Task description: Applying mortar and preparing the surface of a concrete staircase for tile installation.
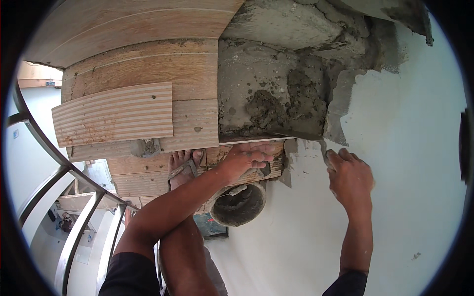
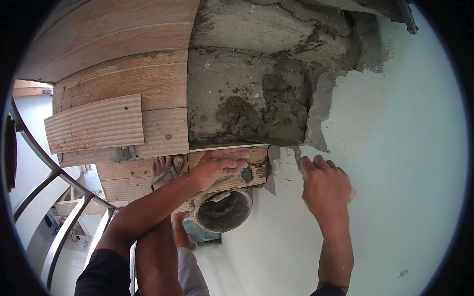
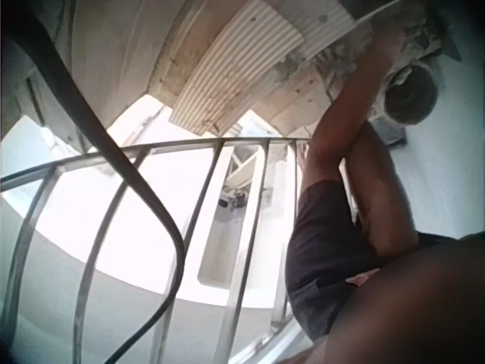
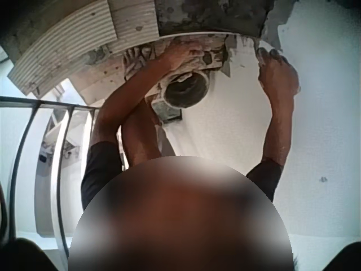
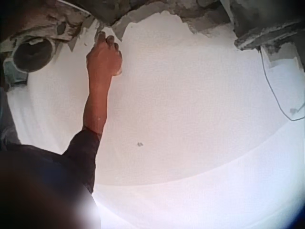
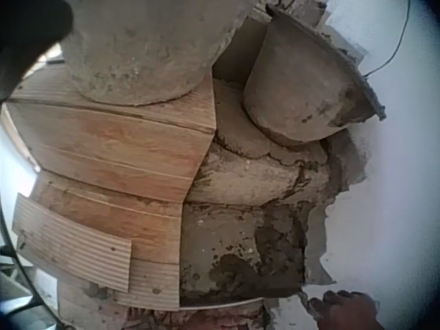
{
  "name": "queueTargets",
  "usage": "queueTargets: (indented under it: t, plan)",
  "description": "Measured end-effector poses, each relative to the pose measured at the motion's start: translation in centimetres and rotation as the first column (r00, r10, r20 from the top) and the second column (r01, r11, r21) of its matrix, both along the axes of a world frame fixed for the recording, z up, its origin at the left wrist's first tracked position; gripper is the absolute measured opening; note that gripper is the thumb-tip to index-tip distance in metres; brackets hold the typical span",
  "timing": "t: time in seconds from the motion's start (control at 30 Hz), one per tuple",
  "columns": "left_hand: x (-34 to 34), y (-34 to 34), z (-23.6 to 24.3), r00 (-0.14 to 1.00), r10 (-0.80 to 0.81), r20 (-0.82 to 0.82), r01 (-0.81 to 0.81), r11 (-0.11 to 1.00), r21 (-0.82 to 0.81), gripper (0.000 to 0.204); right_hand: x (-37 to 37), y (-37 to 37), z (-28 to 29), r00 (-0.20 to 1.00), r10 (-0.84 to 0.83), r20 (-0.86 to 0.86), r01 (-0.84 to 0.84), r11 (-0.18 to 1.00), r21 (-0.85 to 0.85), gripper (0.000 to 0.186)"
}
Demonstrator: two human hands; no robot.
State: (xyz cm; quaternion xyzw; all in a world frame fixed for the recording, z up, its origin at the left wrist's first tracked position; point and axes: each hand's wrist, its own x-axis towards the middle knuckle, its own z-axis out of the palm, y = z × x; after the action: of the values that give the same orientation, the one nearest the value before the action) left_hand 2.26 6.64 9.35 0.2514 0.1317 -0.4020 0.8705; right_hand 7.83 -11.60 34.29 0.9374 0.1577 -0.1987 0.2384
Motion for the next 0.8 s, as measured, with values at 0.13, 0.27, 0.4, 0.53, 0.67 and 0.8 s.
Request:
queueTargets:
  t: [0.13, 0.27, 0.4, 0.53, 0.67, 0.8]
  plan:
    - [0.3, 0.7, 0.4, 1.0, 0.016, -0.002, -0.016, 0.999, -0.037, 0.048, 0.2, 1.8, 1.2, 0.998, -0.046, -0.041, 0.044, 0.997, -0.058, 0.034]
    - [0.2, 0.7, 0.4, 1.0, 0.0, 0.003, 0.0, 1.0, -0.011, 0.047, -0.1, 2.8, 1.7, 0.997, -0.059, -0.058, 0.052, 0.992, -0.118, 0.03]
    - [0.0, 0.9, -0.4, 1.0, -0.003, -0.014, 0.003, 1.0, -0.012, 0.045, 0.5, 2.3, -0.9, 0.995, 0.052, -0.089, -0.059, 0.995, -0.077, 0.033]
    - [0.9, 0.4, 1.3, 0.999, -0.029, -0.021, 0.03, 0.999, 0.016, 0.043, 0.3, 3.4, 3.2, 0.992, -0.12, -0.034, 0.117, 0.991, -0.069, 0.039]
    - [-0.3, 0.7, -0.6, 1.0, 0.017, -0.01, -0.017, 0.999, -0.033, 0.042, -0.6, 2.5, 0.2, 0.997, -0.068, 0.032, 0.068, 0.998, 0.018, 0.04]
    - [0.1, 0.8, 0.1, 0.999, 0.003, -0.039, -0.003, 1.0, -0.001, 0.043, -2.6, 2.1, -0.1, 0.996, -0.093, -0.016, 0.093, 0.995, 0.027, 0.039]
